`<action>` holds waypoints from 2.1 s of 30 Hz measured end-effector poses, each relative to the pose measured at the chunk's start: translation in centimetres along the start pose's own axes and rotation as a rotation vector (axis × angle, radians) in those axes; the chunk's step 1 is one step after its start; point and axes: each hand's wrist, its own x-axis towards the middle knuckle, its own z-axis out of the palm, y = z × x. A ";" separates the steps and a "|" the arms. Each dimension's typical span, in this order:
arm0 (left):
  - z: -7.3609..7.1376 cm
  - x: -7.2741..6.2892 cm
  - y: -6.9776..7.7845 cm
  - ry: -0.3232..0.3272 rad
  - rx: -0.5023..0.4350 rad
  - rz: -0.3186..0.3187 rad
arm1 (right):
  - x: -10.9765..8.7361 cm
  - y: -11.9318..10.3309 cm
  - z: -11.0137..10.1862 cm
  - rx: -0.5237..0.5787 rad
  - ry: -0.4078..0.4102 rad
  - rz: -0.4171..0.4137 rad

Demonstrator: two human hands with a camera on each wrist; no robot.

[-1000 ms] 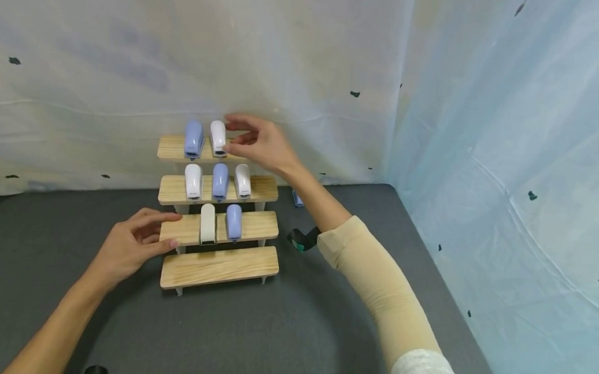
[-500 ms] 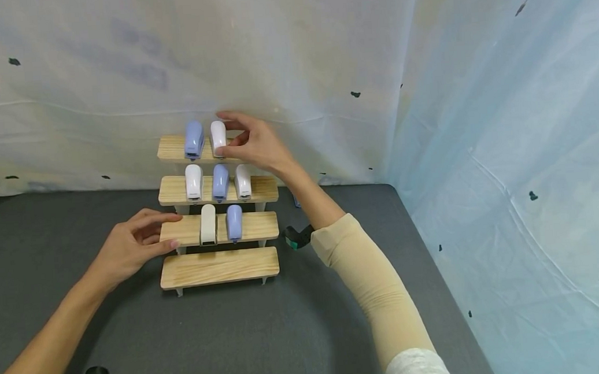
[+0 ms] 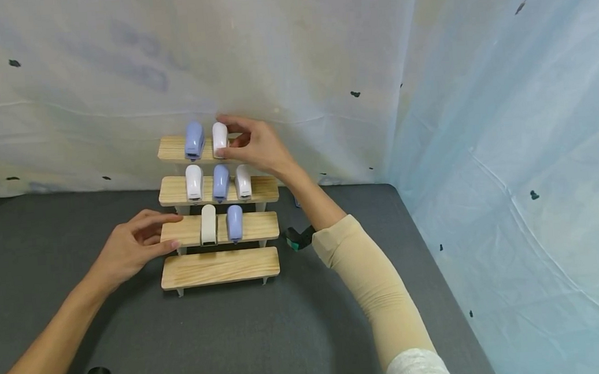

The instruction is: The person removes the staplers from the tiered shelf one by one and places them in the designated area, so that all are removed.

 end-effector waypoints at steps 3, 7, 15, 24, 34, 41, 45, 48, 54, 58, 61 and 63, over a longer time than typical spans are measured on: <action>-0.1 -0.1 0.0 0.003 -0.001 0.002 | -0.1 0.0 0.0 -0.010 0.002 -0.012; -0.2 -0.2 -0.1 0.000 0.003 0.012 | -0.4 0.1 0.0 0.011 0.001 -0.053; -0.3 -0.3 -0.2 0.008 0.010 0.019 | -0.9 0.3 -0.3 0.117 -0.007 -0.116; -0.4 -0.4 -0.2 0.018 0.043 0.020 | -2.0 -0.6 -1.0 0.184 -0.025 -0.112; -0.5 -0.4 -0.2 0.017 0.044 0.014 | -4.1 -1.8 -2.6 0.166 -0.002 -0.132; -0.5 -0.3 0.0 0.017 0.056 0.016 | -4.8 -1.3 -3.5 0.166 0.005 -0.121; -0.4 -0.2 0.1 0.014 0.061 0.008 | -5.1 -1.0 -3.9 0.163 0.019 -0.108; -0.4 -0.2 0.3 0.014 0.063 0.001 | -5.1 -0.3 -4.3 0.167 0.025 -0.119; -0.4 -0.2 0.6 0.014 0.065 0.003 | -5.1 2.3 -4.9 0.154 0.042 -0.129; -0.3 -0.1 0.7 0.016 0.060 0.005 | -5.6 3.0 -5.4 0.134 0.050 -0.137; -0.3 -0.2 0.6 0.018 0.060 -0.001 | -6.1 3.4 -5.7 0.139 0.058 -0.126; -0.3 -0.2 0.5 0.018 0.064 -0.004 | -6.4 3.7 -6.0 0.151 0.066 -0.107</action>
